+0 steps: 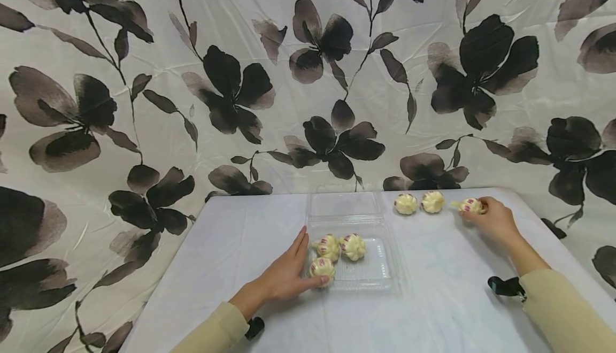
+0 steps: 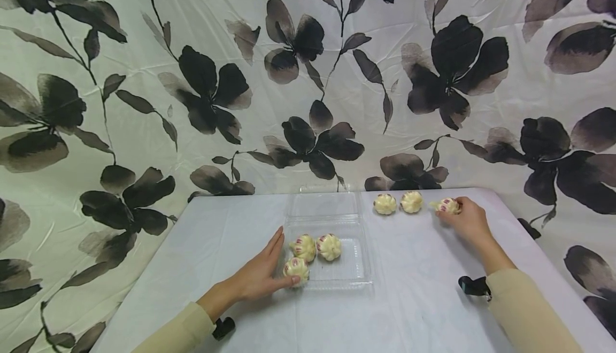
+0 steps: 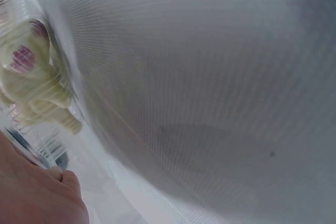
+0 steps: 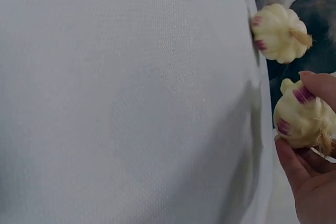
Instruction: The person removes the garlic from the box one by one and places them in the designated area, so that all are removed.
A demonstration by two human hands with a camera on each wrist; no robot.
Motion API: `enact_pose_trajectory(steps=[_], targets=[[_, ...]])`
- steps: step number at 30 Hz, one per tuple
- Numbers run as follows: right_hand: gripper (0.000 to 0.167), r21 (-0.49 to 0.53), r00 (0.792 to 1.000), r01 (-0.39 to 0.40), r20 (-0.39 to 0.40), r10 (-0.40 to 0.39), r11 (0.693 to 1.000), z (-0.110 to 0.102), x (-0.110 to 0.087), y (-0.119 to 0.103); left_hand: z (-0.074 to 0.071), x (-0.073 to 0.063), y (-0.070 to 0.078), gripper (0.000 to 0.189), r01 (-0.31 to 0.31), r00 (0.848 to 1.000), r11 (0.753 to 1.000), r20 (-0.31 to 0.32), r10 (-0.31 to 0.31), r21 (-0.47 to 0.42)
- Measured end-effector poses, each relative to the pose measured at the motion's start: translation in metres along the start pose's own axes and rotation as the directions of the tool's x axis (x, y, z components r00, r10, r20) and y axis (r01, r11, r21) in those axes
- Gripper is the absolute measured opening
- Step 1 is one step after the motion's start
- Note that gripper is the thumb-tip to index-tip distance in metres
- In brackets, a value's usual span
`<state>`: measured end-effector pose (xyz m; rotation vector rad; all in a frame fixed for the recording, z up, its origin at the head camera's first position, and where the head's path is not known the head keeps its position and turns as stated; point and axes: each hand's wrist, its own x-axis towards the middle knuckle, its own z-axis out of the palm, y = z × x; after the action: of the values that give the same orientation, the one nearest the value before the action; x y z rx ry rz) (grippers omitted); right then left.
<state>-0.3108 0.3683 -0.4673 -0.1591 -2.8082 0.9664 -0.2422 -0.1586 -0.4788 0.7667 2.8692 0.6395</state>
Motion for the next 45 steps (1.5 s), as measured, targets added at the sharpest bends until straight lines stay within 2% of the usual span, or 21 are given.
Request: enact_pose_trajectory(steps=[5, 10, 17, 27, 31, 37, 45], targets=[[0.079, 0.030, 0.997, -0.052, -0.053, 0.054, 0.998, 0.009, 0.007, 0.001, 0.001, 0.001, -0.001, 0.122, -0.002, 1.000, 1.000, -0.004, 0.002, -0.011], [0.080, 0.073, 0.991, -0.107, -0.071, 0.112, 0.992, 0.015, 0.016, -0.002, -0.001, 0.000, 0.000, 0.122, 0.001, 1.000, 1.000, -0.003, -0.001, 0.006], [0.079, 0.111, 0.975, -0.187, -0.104, 0.198, 0.976, 0.025, 0.024, -0.001, -0.004, 0.000, 0.000, 0.122, 0.011, 1.000, 1.000, 0.011, -0.011, 0.003], [0.081, 0.120, 0.953, -0.267, -0.115, 0.281, 0.956, 0.030, 0.032, -0.001, -0.004, 0.002, 0.004, 0.123, 0.008, 1.000, 1.000, 0.017, -0.008, 0.006], [0.081, 0.137, 0.950, -0.270, -0.120, 0.287, 0.953, 0.033, 0.034, -0.001, -0.004, 0.002, 0.006, 0.122, 0.001, 1.000, 1.000, 0.014, -0.001, 0.004], [0.079, 0.160, 0.958, -0.228, -0.137, 0.251, 0.960, 0.039, 0.035, -0.001, -0.003, 0.001, 0.005, 0.123, 0.003, 1.000, 1.000, 0.014, -0.003, -0.001], [0.083, 0.155, 0.967, -0.207, -0.117, 0.226, 0.966, 0.045, 0.039, -0.004, -0.002, 0.000, 0.002, 0.124, 0.013, 1.000, 1.000, 0.011, -0.013, 0.012]])
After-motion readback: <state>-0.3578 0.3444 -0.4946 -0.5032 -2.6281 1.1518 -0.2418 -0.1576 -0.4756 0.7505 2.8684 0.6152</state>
